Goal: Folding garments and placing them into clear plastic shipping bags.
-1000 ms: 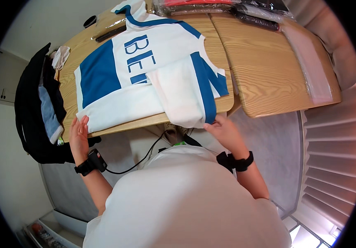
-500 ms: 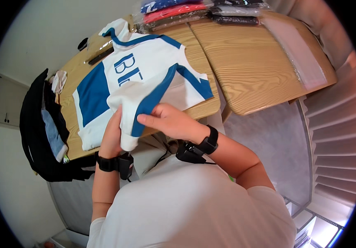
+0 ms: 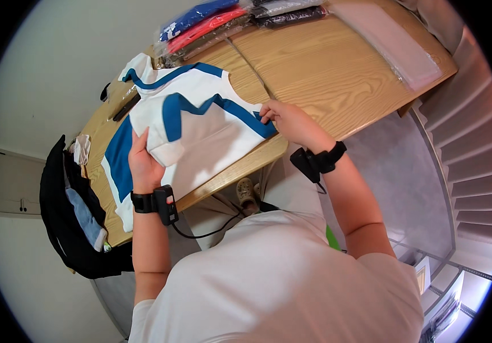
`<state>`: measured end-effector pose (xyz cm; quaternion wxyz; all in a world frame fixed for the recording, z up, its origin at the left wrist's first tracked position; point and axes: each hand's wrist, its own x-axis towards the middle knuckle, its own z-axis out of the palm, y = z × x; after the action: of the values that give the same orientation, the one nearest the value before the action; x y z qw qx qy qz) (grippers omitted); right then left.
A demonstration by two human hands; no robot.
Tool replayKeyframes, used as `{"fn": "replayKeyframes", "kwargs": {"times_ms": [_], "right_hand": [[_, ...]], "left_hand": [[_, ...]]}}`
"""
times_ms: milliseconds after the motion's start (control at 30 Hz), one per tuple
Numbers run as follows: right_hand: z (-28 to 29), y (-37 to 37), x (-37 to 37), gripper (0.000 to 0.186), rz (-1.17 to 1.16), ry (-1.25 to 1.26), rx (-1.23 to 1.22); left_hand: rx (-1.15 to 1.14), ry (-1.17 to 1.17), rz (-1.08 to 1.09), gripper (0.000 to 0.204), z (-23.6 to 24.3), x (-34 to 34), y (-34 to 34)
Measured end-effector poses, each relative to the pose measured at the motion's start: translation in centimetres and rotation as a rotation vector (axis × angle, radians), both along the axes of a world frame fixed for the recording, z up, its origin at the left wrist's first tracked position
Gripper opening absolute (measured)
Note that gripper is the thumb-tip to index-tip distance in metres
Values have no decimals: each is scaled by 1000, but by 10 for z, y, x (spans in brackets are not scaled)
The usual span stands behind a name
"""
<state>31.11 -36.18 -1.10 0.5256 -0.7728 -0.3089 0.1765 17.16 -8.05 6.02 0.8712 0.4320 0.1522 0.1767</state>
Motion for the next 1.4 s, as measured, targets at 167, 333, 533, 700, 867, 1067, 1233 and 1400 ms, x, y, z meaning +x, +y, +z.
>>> {"fn": "replayKeyframes", "kwargs": {"times_ms": [167,333,533,700,867,1067,1233,1400], "right_hand": [[18,1,-4,28,-51,116,-49],[22,1,-8,28,-64,187,-57],[11,4,-13,23,-120,51,-83],[-4,13,-21,27,-223,-4,-68],[-4,21,-34,26,-364,-229,-247],[8,22,-62,19,-382,-326,-376],[32,42,-69,23,-294,-643,-320],[20,76,-41,27,-193,-632,-305]], "left_hand": [[74,-165,-4,49,0,9,18],[84,-85,32,43,-7,16,25],[-29,75,-178,50,-19,-11,49],[1055,505,220,46,-26,-96,87],[1529,897,140,35,-49,-175,122],[1786,618,204,34,-63,-211,140],[1462,782,209,24,-64,-212,162],[1362,773,156,22,-65,-209,179]]}}
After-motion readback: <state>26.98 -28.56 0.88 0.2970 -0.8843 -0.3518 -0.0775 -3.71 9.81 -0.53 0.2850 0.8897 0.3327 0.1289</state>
